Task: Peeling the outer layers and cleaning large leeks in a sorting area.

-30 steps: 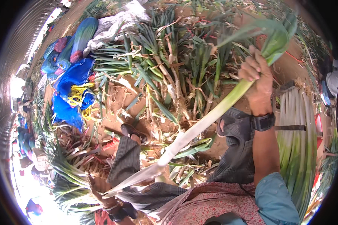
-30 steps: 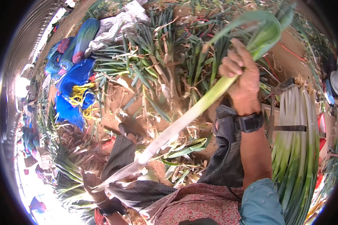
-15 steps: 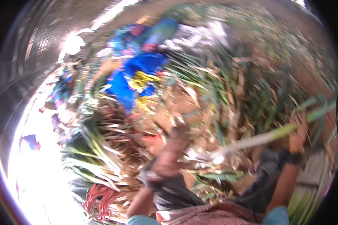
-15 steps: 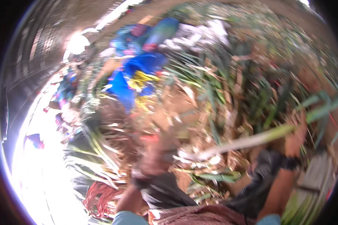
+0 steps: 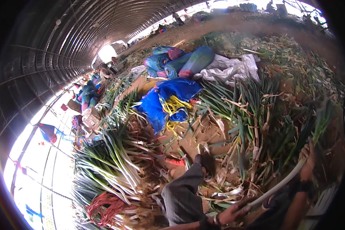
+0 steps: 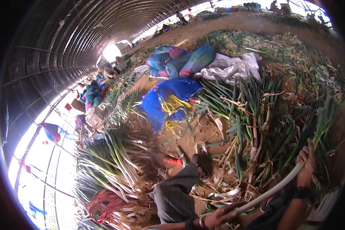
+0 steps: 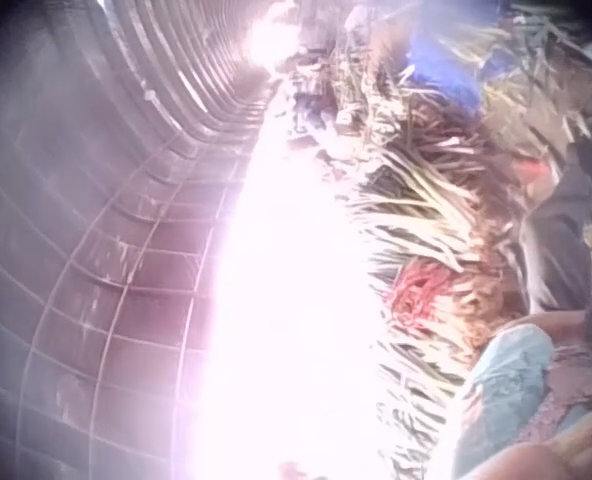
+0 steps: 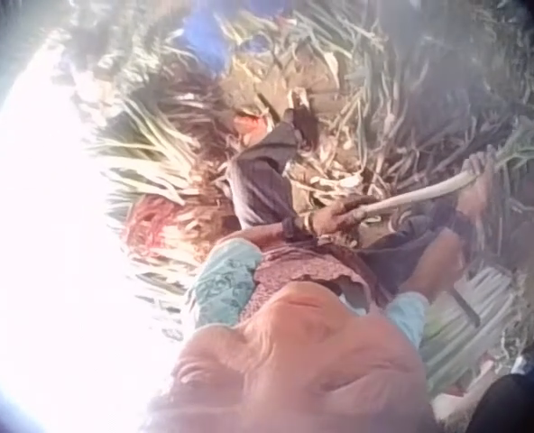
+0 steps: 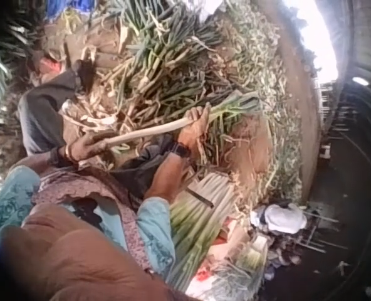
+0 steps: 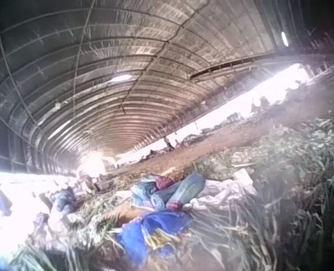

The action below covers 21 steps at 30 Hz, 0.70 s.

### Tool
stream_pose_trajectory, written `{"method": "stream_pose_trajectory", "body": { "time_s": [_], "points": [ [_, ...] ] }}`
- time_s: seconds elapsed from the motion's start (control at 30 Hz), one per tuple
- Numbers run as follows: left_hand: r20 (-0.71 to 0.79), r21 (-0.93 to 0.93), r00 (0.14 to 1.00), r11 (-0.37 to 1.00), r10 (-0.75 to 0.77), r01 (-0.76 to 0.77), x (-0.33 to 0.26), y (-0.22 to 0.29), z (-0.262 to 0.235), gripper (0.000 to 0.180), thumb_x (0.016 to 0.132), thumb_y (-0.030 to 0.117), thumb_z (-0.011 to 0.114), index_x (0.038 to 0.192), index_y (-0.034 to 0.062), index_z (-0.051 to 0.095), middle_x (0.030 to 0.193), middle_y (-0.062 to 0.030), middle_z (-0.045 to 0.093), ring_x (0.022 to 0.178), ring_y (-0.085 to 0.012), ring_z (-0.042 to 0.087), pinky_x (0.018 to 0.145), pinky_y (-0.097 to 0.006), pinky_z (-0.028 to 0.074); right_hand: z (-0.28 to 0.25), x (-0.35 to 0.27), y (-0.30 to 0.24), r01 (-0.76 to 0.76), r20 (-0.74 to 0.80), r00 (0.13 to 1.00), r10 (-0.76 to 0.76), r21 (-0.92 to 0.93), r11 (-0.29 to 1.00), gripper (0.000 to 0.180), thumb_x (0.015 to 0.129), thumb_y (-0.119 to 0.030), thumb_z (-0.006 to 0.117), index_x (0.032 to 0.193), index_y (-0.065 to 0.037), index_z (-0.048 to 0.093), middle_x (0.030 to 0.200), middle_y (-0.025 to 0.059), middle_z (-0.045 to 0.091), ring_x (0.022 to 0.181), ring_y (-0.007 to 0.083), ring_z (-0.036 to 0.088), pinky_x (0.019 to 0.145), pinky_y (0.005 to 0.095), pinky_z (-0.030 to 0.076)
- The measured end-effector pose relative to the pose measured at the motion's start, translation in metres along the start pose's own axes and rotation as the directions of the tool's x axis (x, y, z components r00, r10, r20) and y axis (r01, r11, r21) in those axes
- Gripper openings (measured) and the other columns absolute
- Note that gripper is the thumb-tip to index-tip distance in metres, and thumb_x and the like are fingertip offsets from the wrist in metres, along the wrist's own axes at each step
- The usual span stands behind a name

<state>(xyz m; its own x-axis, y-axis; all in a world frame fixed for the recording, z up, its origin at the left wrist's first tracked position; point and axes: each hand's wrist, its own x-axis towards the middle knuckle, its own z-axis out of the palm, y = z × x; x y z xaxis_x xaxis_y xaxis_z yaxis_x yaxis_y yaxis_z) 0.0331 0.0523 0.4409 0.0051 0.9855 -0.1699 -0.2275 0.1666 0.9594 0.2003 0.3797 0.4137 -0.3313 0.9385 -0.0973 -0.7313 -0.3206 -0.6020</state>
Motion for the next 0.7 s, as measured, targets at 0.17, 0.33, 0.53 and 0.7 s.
{"method": "stream_pose_trajectory", "body": {
  "time_s": [0.17, 0.33, 0.53, 0.7],
  "points": [
    [-0.01, -0.265, 1.0, 0.964, 0.002, -0.004, -0.049, 0.032, 0.019, 0.061, 0.09, 0.029, 0.053, 0.139, 0.0052, 0.023, 0.097, -0.004, 0.055, 0.086, -0.0134, 0.052, 0.073, -0.025, 0.043, -0.018, 0.017, 0.03, -0.222, -0.157, 0.967, 0.2, -0.143, 0.964, 0.017, 0.084, -0.027, 0.062, 0.082, -0.018, 0.048, 0.06, -0.0076, 0.041, 0.039, 0.0036, 0.035, 0.035, 0.0205, 0.031],
    [-0.121, -0.084, 0.993, 0.996, -0.01, 0.0, -0.091, 0.046, 0.019, 0.058, 0.093, 0.018, 0.048, 0.141, 0.0032, 0.017, 0.122, -0.0066, 0.046, 0.104, -0.0146, 0.047, 0.084, -0.026, 0.04, 0.019, -0.004, 0.084, -0.291, -0.226, 0.943, 0.244, -0.207, 0.934, 0.016, 0.083, -0.024, 0.063, 0.084, -0.017, 0.049, 0.06, -0.0063, 0.045, 0.04, 0.0035, 0.039, 0.037, 0.0212, 0.034],
    [-0.25, 0.078, 0.951, 0.982, 0.184, -0.169, -0.123, 0.027, 0.019, 0.048, 0.094, 0.012, 0.043, 0.137, 0.001, 0.025, 0.125, -0.0081, 0.044, 0.099, -0.0144, 0.046, 0.083, -0.025, 0.039, 0.032, -0.017, 0.111, -0.381, -0.281, 0.911, 0.301, -0.299, 0.875, 0.016, 0.083, -0.024, 0.06, 0.084, -0.016, 0.047, 0.063, -0.0047, 0.044, 0.042, 0.005, 0.039, 0.04, 0.022, 0.036],
    [-0.36, 0.523, 0.933, 0.833, 0.025, 0.18, -0.183, 0.059, 0.012, 0.035, 0.094, 0.013, 0.042, 0.126, -0.0009, 0.044, 0.097, -0.0102, 0.057, 0.083, -0.0111, 0.052, 0.075, -0.023, 0.041, -0.102, 0.046, 0.096, 0.013, -0.314, 0.92, -0.232, -0.568, 0.823, 0.02, 0.08, -0.027, 0.062, 0.076, -0.013, 0.049, 0.059, -0.0026, 0.043, 0.041, 0.0115, 0.038, 0.042, 0.0309, 0.036]
  ]
}}
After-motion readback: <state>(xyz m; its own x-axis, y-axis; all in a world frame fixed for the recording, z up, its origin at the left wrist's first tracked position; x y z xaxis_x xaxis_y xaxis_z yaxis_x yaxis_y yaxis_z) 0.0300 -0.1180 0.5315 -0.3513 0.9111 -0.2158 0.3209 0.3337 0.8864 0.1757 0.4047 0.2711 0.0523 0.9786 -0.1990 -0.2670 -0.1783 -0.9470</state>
